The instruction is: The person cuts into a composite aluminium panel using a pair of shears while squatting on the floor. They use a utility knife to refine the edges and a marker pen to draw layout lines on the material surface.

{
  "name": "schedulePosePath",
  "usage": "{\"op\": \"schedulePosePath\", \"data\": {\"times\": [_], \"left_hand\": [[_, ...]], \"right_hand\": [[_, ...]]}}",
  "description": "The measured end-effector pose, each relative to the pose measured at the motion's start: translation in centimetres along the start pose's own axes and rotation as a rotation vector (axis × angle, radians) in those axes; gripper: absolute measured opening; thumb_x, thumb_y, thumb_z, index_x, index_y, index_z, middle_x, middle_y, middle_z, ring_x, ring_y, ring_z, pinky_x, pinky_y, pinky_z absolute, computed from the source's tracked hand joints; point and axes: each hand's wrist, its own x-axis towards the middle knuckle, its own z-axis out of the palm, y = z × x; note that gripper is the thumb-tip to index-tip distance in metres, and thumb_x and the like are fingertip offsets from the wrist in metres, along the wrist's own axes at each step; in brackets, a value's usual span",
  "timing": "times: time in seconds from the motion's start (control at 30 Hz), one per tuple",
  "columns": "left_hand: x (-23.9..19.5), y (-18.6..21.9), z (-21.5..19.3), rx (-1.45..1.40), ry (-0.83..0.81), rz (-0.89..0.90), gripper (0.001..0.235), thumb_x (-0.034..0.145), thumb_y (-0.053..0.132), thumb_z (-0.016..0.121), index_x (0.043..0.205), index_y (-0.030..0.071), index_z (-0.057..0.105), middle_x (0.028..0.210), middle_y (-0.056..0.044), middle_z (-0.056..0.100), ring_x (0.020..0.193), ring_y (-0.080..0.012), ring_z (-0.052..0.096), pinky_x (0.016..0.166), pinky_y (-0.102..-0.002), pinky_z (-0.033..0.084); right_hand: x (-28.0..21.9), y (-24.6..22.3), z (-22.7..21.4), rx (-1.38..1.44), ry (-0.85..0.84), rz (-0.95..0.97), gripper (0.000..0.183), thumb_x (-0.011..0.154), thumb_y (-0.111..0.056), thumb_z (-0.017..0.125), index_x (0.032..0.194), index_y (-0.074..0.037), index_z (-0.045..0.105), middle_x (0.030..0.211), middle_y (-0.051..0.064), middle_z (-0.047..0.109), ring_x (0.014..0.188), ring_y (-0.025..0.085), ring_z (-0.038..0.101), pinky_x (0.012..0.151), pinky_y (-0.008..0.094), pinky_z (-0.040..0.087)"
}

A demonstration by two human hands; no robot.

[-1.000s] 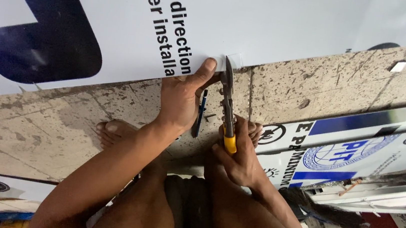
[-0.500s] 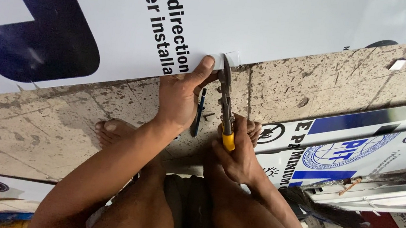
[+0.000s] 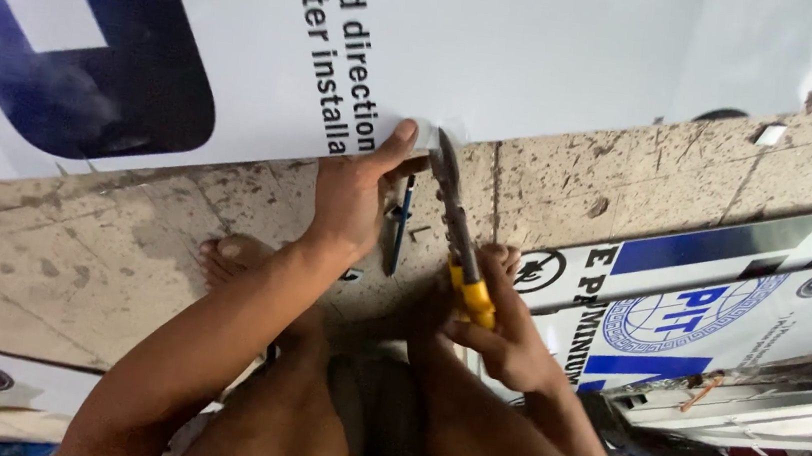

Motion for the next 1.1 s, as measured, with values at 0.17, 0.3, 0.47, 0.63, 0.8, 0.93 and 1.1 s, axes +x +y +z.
{"op": "schedulePosePath", "data": {"times": [0.17,0.3,0.47,0.63,0.8,0.93,1.1], "left_hand": [[-1.3,-3.1,-3.6,0.046,0.049,-0.106,0.04,0.085,0.03,0.076,0.11,0.002,0.06,0.103,-0.015,0.064,0.096,-0.0264,0.061,0.085,-0.043,0.052],[-1.1,4.0,-2.6,0.45,-0.017,-0.122,0.055,0.087,0.043,0.049,0.124,0.004,0.057,0.135,-0.012,0.055,0.13,-0.0254,0.051,0.109,-0.032,0.04],[-0.4,3.9,-4.2,-0.272,-0.247,0.095,0.025,0.089,0.015,0.065,0.105,-0.004,0.06,0.1,-0.022,0.067,0.093,-0.0351,0.07,0.082,-0.04,0.064],[-1.2,5.2,-5.4,-0.043,-0.102,0.112,0.025,0.089,0.023,0.06,0.071,0.008,0.051,0.07,-0.007,0.051,0.065,-0.0218,0.05,0.06,-0.033,0.048],[-1.1,4.5,-5.8,-0.138,-0.048,-0.017,0.021,0.078,0.019,0.07,0.069,0.003,0.061,0.069,-0.008,0.066,0.07,-0.0211,0.071,0.071,-0.031,0.06],[-1.5,3.6,-4.9,-0.023,-0.054,0.079,0.007,0.082,0.01,0.071,0.084,0.005,0.068,0.086,-0.007,0.068,0.086,-0.0211,0.067,0.082,-0.038,0.061],[-2.3,4.0,-4.5,0.454,0.175,0.326,0.031,0.077,0.015,0.073,0.105,0.003,0.067,0.107,-0.007,0.07,0.099,-0.0154,0.065,0.095,-0.031,0.049]], "right_hand": [[-2.2,-1.6,1.7,0.148,-0.178,-0.034,0.054,0.077,-0.009,0.067,0.127,-0.001,0.048,0.096,0.012,0.06,0.095,0.022,0.057,0.087,0.04,0.043],[-3.8,1.3,0.7,0.235,-0.453,-0.019,0.038,0.083,-0.028,0.061,0.106,0.002,0.062,0.11,0.015,0.064,0.11,0.027,0.057,0.105,0.041,0.037],[-4.8,1.3,-1.9,-0.603,0.63,0.391,0.07,0.082,-0.027,0.059,0.139,-0.003,0.028,0.104,0.02,0.058,0.036,0.024,0.053,0.029,0.034,0.045],[-3.1,8.1,-6.9,-1.058,0.957,0.318,0.086,0.089,-0.032,0.068,0.147,-0.002,0.012,0.132,0.028,0.033,0.11,0.047,0.043,0.083,0.063,0.041],[-3.7,12.3,-8.7,-1.117,1.027,0.336,0.099,0.092,-0.055,0.059,0.148,0.0,-0.003,0.152,0.026,0.013,0.137,0.05,0.019,0.11,0.063,0.02],[-4.2,9.0,-7.6,-1.246,1.078,-0.042,0.091,0.094,-0.043,0.074,0.146,0.001,0.013,0.15,0.029,0.01,0.139,0.048,0.012,0.115,0.061,0.018],[-4.1,4.5,-7.4,-1.014,1.152,-0.392,0.057,0.089,-0.024,0.061,0.138,-0.001,0.041,0.136,0.026,0.036,0.125,0.045,0.034,0.105,0.056,0.032]]}}
